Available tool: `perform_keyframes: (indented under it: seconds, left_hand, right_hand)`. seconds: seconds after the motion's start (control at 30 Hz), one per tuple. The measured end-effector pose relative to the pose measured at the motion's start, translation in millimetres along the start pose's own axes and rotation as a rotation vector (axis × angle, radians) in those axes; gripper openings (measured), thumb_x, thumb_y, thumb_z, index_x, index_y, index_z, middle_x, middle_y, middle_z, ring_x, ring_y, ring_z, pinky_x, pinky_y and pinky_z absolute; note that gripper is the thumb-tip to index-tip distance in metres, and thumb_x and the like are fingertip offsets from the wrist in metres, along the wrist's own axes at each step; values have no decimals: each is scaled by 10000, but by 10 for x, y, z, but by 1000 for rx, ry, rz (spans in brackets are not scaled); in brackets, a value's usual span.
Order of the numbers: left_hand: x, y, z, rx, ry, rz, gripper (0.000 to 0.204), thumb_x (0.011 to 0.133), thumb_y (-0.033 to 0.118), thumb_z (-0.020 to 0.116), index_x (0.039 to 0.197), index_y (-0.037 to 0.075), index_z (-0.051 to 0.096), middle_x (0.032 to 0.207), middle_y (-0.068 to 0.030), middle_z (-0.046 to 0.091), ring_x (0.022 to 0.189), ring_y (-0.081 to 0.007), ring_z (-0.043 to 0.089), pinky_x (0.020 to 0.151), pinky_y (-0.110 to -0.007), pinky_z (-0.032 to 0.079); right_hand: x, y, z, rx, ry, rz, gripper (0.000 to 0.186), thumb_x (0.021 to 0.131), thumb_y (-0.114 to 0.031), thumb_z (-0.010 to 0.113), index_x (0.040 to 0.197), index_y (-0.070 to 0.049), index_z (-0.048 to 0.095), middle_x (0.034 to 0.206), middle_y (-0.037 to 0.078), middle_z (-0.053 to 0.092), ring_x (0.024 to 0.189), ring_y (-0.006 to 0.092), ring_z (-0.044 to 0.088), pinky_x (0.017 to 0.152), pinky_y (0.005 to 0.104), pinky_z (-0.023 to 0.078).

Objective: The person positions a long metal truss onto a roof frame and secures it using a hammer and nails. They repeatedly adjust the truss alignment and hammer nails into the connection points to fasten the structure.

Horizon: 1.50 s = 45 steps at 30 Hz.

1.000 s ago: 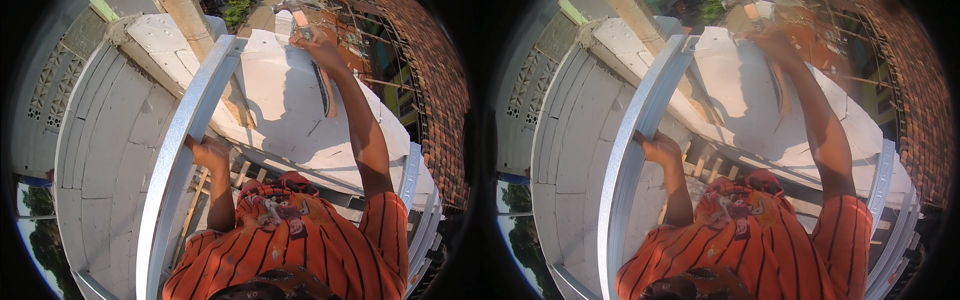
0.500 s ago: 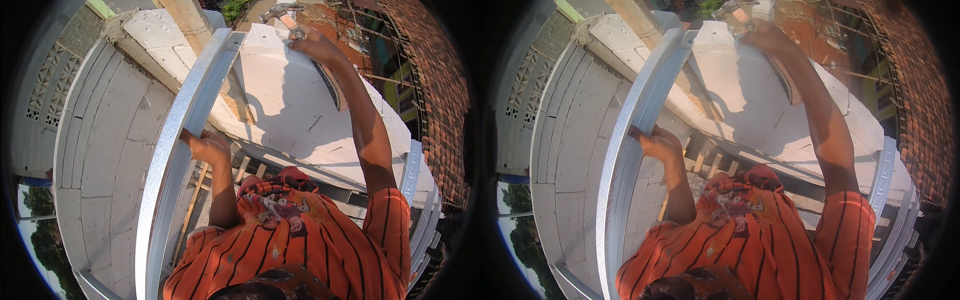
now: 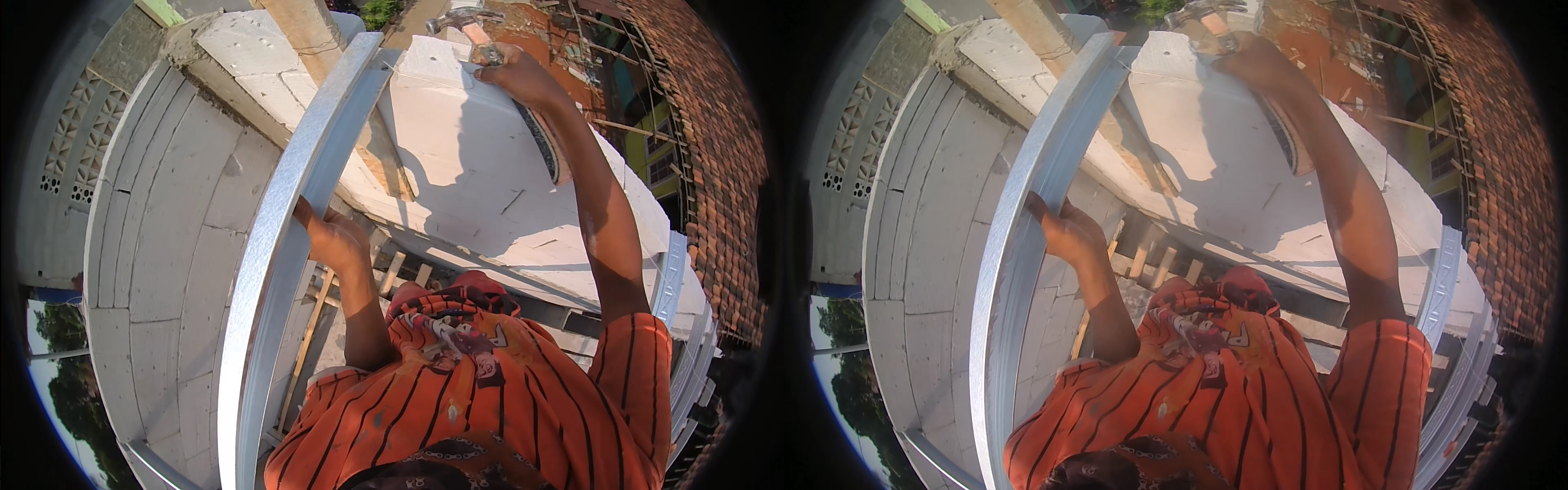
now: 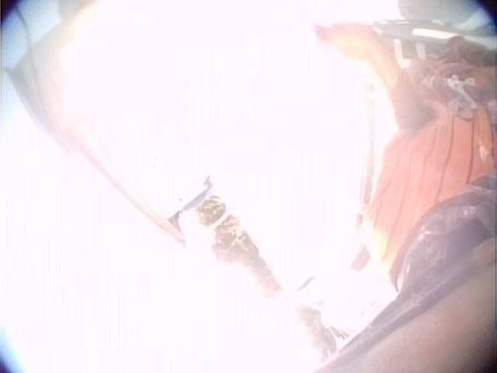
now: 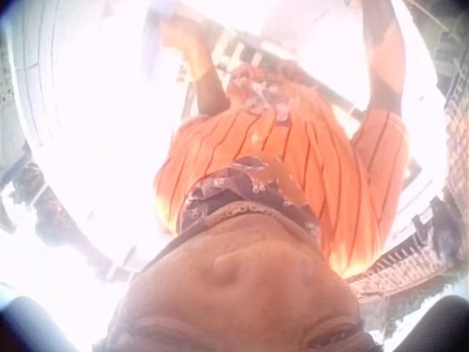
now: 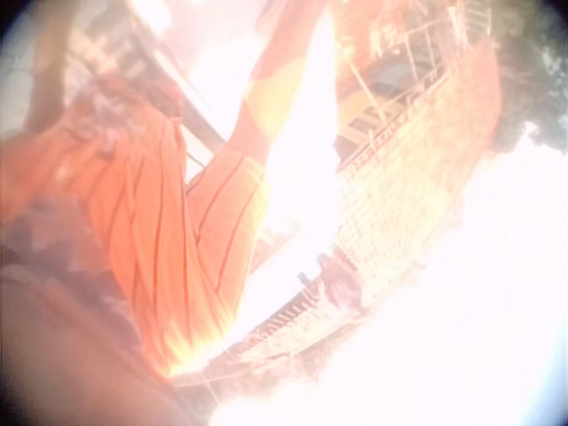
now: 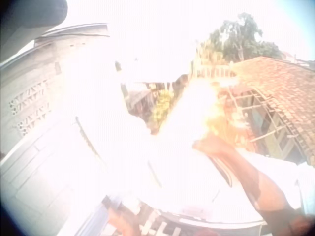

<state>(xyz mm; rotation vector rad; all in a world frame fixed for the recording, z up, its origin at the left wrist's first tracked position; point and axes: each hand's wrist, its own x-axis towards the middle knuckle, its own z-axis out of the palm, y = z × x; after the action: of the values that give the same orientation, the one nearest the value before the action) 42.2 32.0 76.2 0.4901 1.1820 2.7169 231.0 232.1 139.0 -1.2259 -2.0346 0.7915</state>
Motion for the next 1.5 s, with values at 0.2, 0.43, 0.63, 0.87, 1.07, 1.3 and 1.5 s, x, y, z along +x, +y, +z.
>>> perform_keyframes:
  seconds: [0.2, 0.43, 0.63, 0.87, 1.07, 1.3, 1.5]
  left_hand:
    - [9, -19, -37, 1, -58, -10, 587, 862, 232, 630, 1295, -10, 316, 1253, -127, 416, 1157, -233, 410, 987, -372, 336]
    - [18, -26, -283, 8, -296, -56, 546, 848, 320, 612, 1231, -24, 430, 1224, -111, 450, 1171, -221, 405, 1042, -380, 294]
    - [76, -38, -377, -4, -374, -113, 533, 828, 312, 615, 1201, -40, 468, 1203, -110, 474, 1134, -202, 438, 1024, -360, 302]
    - [181, -174, -363, -144, -237, 71, 293, 868, 176, 554, 1079, -28, 553, 1105, -90, 546, 1081, -162, 474, 967, -334, 327]
    - [56, -46, -256, -89, -63, -62, 329, 886, 169, 524, 1142, -37, 505, 1156, -107, 501, 1116, -174, 439, 986, -331, 296]
    - [-1, 127, -332, -116, 53, -112, 331, 878, 157, 541, 1139, -44, 505, 1145, -114, 510, 1113, -171, 447, 977, -330, 303]
    - [-27, 72, -534, -155, -23, -73, 326, 870, 164, 554, 1122, -43, 524, 1112, -107, 536, 1075, -169, 474, 962, -317, 319]
  right_hand:
    - [80, 142, -33, 22, -83, -32, 271, 723, -263, 641, 885, -55, 577, 810, 95, 606, 724, 154, 541, 704, 285, 418]
    - [98, 224, 53, 63, 5, -50, 276, 714, -215, 637, 925, -49, 569, 777, 62, 567, 700, 125, 498, 674, 261, 398]
    - [183, 323, 70, 93, -26, 1, 320, 721, -216, 638, 962, -16, 569, 827, 82, 599, 721, 132, 528, 682, 266, 409]
    - [161, 241, 64, 153, -51, 60, 314, 739, -211, 640, 971, -7, 588, 797, 72, 607, 697, 136, 546, 669, 264, 411]
    - [218, 287, 2, -92, -61, 60, 288, 746, -212, 638, 943, -6, 593, 792, 76, 611, 687, 147, 549, 677, 280, 417]
    - [174, 190, -6, -123, -105, 98, 295, 744, -236, 644, 921, -7, 590, 753, 87, 601, 678, 150, 541, 680, 288, 420]
    - [126, 27, -70, -255, -99, 63, 366, 837, -356, 580, 947, -7, 583, 777, 81, 602, 666, 163, 545, 675, 305, 428]
